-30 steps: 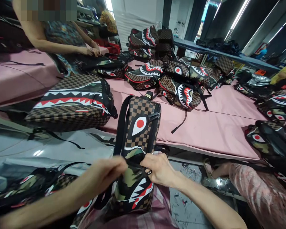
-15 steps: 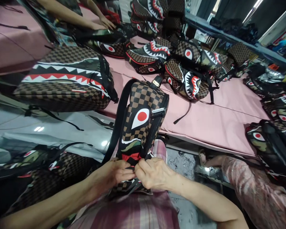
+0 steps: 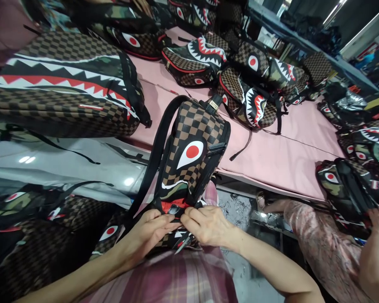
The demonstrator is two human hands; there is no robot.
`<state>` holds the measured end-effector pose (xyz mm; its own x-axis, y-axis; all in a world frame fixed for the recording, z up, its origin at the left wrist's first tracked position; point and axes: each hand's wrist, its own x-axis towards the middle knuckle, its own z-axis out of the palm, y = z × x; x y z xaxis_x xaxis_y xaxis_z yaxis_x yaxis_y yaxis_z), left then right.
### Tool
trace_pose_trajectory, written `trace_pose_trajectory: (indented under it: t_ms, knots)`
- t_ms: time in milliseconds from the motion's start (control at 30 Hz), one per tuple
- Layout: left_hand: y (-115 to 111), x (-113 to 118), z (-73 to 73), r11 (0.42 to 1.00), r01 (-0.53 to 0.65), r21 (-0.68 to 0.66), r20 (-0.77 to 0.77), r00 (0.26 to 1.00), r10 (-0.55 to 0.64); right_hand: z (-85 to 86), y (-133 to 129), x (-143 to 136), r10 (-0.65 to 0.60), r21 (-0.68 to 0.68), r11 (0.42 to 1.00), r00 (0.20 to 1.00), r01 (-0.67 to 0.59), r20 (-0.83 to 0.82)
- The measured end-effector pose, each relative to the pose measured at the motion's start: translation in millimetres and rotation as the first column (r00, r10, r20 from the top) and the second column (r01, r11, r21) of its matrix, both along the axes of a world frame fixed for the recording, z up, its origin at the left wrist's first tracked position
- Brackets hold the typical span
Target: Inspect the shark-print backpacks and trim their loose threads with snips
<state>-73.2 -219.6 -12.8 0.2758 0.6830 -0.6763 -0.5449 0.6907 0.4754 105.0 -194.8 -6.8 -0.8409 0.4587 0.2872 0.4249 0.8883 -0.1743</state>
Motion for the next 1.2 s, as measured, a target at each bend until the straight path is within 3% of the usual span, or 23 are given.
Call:
trace_pose_trajectory:
  t_ms: [167, 300, 400, 467, 500, 533, 600, 667, 733, 833, 900, 1000, 1067, 1200]
  knots:
    - [-2, -1, -3.0, 0.995, -0.075, -0.058, -0.039, 0.997, 0.073, -13.2, -3, 6, -0.053, -0.194, 0.981, 0.979, 0.014, -0.195]
    - [2, -2, 1.4, 0.996, -0.039, -0.081, -0.030, 0.999, 0.037, -11.4, -1, 2, -0.200, -0.490, 0.871, 0.897, -0.021, -0.394]
    - [5, 0, 6.4, 0.999, 0.030, -0.032, 0.030, 0.999, -0.029, -4.3, 6, 5, -0.287, -0.574, 0.818, 0.855, -0.016, -0.432]
    - [7, 2, 10.4, 0.996, 0.079, -0.034, 0.028, 0.997, -0.078, -0.4, 11, 13, -0.392, -0.569, 0.817, 0.812, 0.091, -0.433]
    - [7, 4, 12.6, 0.994, 0.097, -0.048, 0.012, 0.995, -0.097, 1.2, 13, 19, -0.494, -0.561, 0.803, 0.749, 0.199, -0.442]
    - [7, 7, 14.7, 0.992, 0.110, -0.064, -0.008, 0.994, -0.111, 2.7, 15, 25, -0.611, -0.568, 0.758, 0.656, 0.322, -0.443]
    - [8, 13, 18.2, 0.987, 0.145, -0.064, -0.042, 0.988, -0.148, 5.5, 15, 35, -0.796, -0.620, 0.595, 0.485, 0.511, -0.364]
    - [9, 21, 20.3, 0.976, 0.219, -0.016, -0.065, 0.973, -0.219, 8.4, 12, 40, -0.857, -0.666, 0.450, 0.497, 0.596, -0.135]
    - [10, 31, 21.3, 0.956, 0.294, 0.020, -0.120, 0.950, -0.290, 10.5, 8, 39, -0.827, -0.666, 0.353, 0.552, 0.657, 0.106]
    - [12, 45, 21.8, 0.939, 0.344, 0.011, -0.221, 0.917, -0.333, 11.8, 5, 35, -0.845, -0.656, 0.235, 0.484, 0.717, 0.227]
    - [12, 52, 21.3, 0.934, 0.356, 0.002, -0.235, 0.909, -0.346, 11.5, 6, 35, -0.859, -0.758, 0.170, 0.472, 0.630, 0.200]
    - [11, 57, 17.6, 0.924, 0.383, 0.004, -0.210, 0.904, -0.373, 8.4, 8, 40, -0.870, -0.952, 0.039, 0.478, 0.304, 0.117]
    - [11, 58, 13.3, 0.921, 0.390, 0.004, -0.200, 0.902, -0.382, 3.9, 9, 43, -0.893, -0.993, -0.027, 0.444, 0.114, 0.075]
    - [12, 61, 8.9, 0.926, 0.376, 0.013, -0.183, 0.912, -0.368, -5.9, 7, 43, -0.929, -0.999, -0.046, 0.369, -0.024, 0.034]
